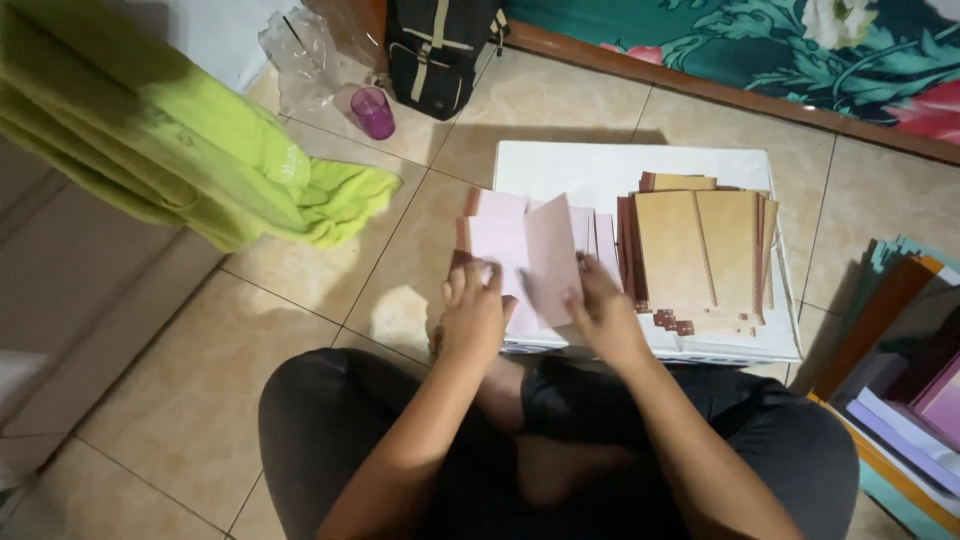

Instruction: Sorting and organizing paper and cardboard components before placing them into a shipping box.

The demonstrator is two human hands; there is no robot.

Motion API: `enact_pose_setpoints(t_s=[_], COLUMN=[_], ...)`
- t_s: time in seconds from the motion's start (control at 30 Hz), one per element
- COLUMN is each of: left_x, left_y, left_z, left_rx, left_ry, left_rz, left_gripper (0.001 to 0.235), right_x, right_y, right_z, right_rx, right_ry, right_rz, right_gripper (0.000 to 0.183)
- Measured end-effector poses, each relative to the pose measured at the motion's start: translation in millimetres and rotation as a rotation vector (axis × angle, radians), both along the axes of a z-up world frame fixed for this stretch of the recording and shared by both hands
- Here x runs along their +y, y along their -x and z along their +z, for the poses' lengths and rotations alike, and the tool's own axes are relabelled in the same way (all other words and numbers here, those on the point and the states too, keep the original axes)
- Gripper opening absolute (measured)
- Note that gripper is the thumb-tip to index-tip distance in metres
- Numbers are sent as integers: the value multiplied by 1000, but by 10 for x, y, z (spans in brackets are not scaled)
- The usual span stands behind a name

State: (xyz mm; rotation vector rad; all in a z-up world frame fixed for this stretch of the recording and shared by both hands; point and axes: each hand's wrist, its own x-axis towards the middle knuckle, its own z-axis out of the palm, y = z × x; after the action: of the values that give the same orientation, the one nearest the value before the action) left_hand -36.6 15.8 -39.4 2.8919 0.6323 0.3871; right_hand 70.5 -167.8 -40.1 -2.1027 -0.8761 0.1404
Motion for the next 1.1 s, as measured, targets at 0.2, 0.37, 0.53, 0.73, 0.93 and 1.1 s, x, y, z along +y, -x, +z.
enact_pose_setpoints(t_s=[0.2,0.37,0.53,0.73,0.93,1.1], left_x=[-112,38,-128,-154,-152,-45], left_y=[46,-73,-55,-204,-230,177], left_z=[1359,-130,-57,-228,-119,362], left_rx=[-104,-33,160,305,475,419], left_ry=[397,7,26,-47,45,105], left_rz=[20,19,86,106,26,-238], left_gripper=[90,62,52,53,54,72], right_x=[136,194,679,840,-67,-241], right_y=[278,317,-110,-277,610,163], right_z=[221,498,282,567,998,650], right_rx=[-220,-216,-198,-235,-50,53], right_ry=[427,509,601,841,631,466], right_rz=[451,403,373,419,522,354], right_gripper=[65,59,53,68,53,54])
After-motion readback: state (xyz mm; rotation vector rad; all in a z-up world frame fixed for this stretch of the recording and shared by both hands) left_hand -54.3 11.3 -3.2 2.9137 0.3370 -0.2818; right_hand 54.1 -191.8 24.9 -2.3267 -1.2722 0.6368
